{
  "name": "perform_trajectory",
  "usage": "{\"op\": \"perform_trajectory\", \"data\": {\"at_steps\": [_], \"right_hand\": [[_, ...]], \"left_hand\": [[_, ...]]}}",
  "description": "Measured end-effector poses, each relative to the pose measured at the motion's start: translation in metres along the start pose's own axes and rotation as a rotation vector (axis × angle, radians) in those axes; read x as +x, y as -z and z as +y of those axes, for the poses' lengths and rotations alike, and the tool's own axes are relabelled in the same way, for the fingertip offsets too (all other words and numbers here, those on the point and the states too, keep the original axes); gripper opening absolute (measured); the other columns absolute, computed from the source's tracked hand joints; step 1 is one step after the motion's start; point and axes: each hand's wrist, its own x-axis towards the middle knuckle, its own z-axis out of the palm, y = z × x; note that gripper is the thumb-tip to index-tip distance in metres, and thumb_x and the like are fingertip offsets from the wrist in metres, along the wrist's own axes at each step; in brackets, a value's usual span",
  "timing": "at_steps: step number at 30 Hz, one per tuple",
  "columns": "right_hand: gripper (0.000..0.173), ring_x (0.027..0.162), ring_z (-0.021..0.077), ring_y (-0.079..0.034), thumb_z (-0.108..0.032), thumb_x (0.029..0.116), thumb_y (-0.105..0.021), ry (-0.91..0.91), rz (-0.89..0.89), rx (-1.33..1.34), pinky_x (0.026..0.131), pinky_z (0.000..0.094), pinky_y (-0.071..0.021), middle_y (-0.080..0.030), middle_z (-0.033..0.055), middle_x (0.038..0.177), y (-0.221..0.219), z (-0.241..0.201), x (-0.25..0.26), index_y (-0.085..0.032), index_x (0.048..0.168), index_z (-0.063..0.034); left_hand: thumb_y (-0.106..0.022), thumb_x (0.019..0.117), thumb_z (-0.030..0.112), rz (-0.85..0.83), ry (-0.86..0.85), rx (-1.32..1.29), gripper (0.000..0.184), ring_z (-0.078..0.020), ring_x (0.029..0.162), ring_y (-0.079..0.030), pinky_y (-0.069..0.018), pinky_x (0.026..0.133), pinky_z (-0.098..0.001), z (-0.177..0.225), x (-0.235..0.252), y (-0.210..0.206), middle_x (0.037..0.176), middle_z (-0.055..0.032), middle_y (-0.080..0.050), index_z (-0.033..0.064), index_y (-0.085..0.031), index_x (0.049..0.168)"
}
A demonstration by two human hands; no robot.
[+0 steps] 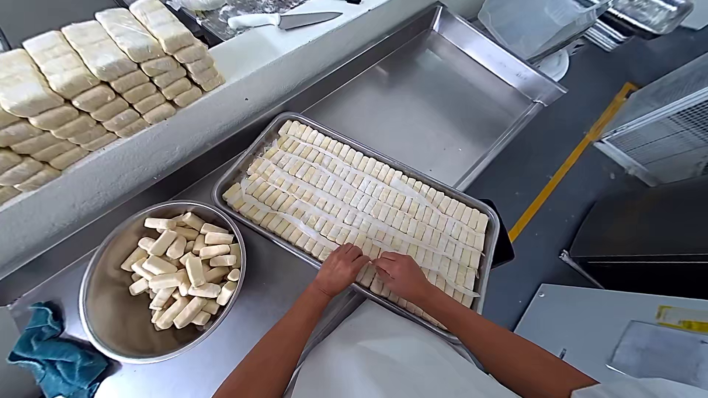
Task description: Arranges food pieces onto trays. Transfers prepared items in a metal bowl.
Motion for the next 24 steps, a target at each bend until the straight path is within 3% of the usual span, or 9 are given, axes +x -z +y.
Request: {"op": "perform_trajectory", "data": {"at_steps": [4,9,11,14,16,17,20,22,24], "right_hand": [[0.020,0.069,0.0158,-0.066,-0.011,0.0952,-0.060,-0.023,0.056,0.023,0.063,0.0301,-0.0572,-0.067,0.0055,0.077,0.020,-0.008,-0.001,-0.079,0.093,-0.0048],[0.017,0.078,0.0179,-0.069,-0.012,0.0986,-0.063,-0.169,0.006,0.080,0.073,0.0341,-0.0600,-0.071,0.0077,0.088,0.013,-0.003,-0.003,-0.078,0.099,-0.0053],[0.025,0.088,0.0235,-0.070,-0.023,0.0994,-0.066,-0.279,-0.090,0.050,0.079,0.0410,-0.0599,-0.070,0.0112,0.100,0.013,-0.003,-0.001,-0.074,0.115,-0.0053],[0.070,0.107,0.0312,-0.065,-0.056,0.0933,-0.067,-0.401,-0.231,-0.050,0.088,0.0498,-0.0554,-0.066,0.0144,0.118,0.008,0.001,-0.005,-0.057,0.145,-0.0105],[0.064,0.109,0.0348,-0.065,-0.055,0.0972,-0.061,-0.384,-0.237,-0.078,0.090,0.0519,-0.0544,-0.067,0.0172,0.116,-0.008,0.008,-0.013,-0.060,0.139,-0.0068],[0.052,0.104,0.0348,-0.068,-0.048,0.1015,-0.057,-0.332,-0.193,-0.103,0.087,0.0513,-0.0564,-0.070,0.0174,0.110,-0.017,0.013,-0.016,-0.066,0.128,-0.0041],[0.031,0.071,0.0316,-0.072,-0.026,0.1047,-0.053,-0.218,-0.063,-0.130,0.063,0.0488,-0.0574,-0.068,0.0141,0.075,-0.035,0.024,-0.017,-0.069,0.096,-0.0011],[0.032,0.064,0.0320,-0.070,-0.025,0.1058,-0.051,-0.220,-0.058,-0.090,0.059,0.0499,-0.0561,-0.066,0.0139,0.067,-0.035,0.029,-0.013,-0.068,0.093,-0.0003],[0.031,0.062,0.0334,-0.070,-0.021,0.1036,-0.052,-0.192,-0.075,-0.053,0.059,0.0509,-0.0559,-0.065,0.0150,0.066,-0.031,0.029,-0.013,-0.068,0.092,0.0018]], "left_hand": [[-0.064,0.0925,0.005,0.041,-0.032,-0.041,0.015,-0.0243,0.087,-0.069,-0.0583,0.080,-0.0360,0.005,0.011,0.011,0.087,-0.0089,-0.069,0.0075,-0.078,0.098],[-0.067,0.0924,0.005,-0.084,0.052,-0.101,0.011,-0.0254,0.088,-0.069,-0.0592,0.080,-0.0375,0.005,0.015,0.013,0.088,-0.0095,-0.069,0.0074,-0.077,0.096],[-0.066,0.0948,0.008,-0.134,0.080,-0.119,0.010,-0.0254,0.089,-0.068,-0.0587,0.081,-0.0384,0.003,0.016,0.011,0.090,-0.0097,-0.069,0.0075,-0.077,0.096],[-0.065,0.0979,0.013,-0.185,0.123,-0.141,0.012,-0.0257,0.099,-0.068,-0.0568,0.089,-0.0409,0.000,0.020,0.011,0.099,-0.0096,-0.070,0.0086,-0.076,0.098],[-0.063,0.1009,0.019,-0.238,0.186,-0.166,0.017,-0.0268,0.111,-0.066,-0.0534,0.099,-0.0438,0.000,0.021,0.011,0.110,-0.0102,-0.070,0.0082,-0.075,0.102],[-0.061,0.1023,0.022,-0.274,0.220,-0.173,0.020,-0.0275,0.114,-0.065,-0.0519,0.101,-0.0452,-0.001,0.022,0.012,0.113,-0.0109,-0.070,0.0072,-0.074,0.104],[-0.057,0.1030,0.038,-0.452,0.320,-0.127,0.038,-0.0308,0.113,-0.065,-0.0497,0.101,-0.0491,-0.010,0.023,0.015,0.114,-0.0137,-0.070,0.0064,-0.068,0.120],[-0.058,0.1011,0.049,-0.566,0.323,-0.081,0.048,-0.0317,0.110,-0.066,-0.0498,0.098,-0.0500,-0.020,0.023,0.015,0.111,-0.0140,-0.070,0.0089,-0.066,0.127],[-0.057,0.1035,0.040,-0.646,0.298,-0.094,0.039,-0.0326,0.107,-0.067,-0.0513,0.096,-0.0513,-0.022,0.025,0.015,0.106,-0.0150,-0.071,0.0065,-0.070,0.119]]}}
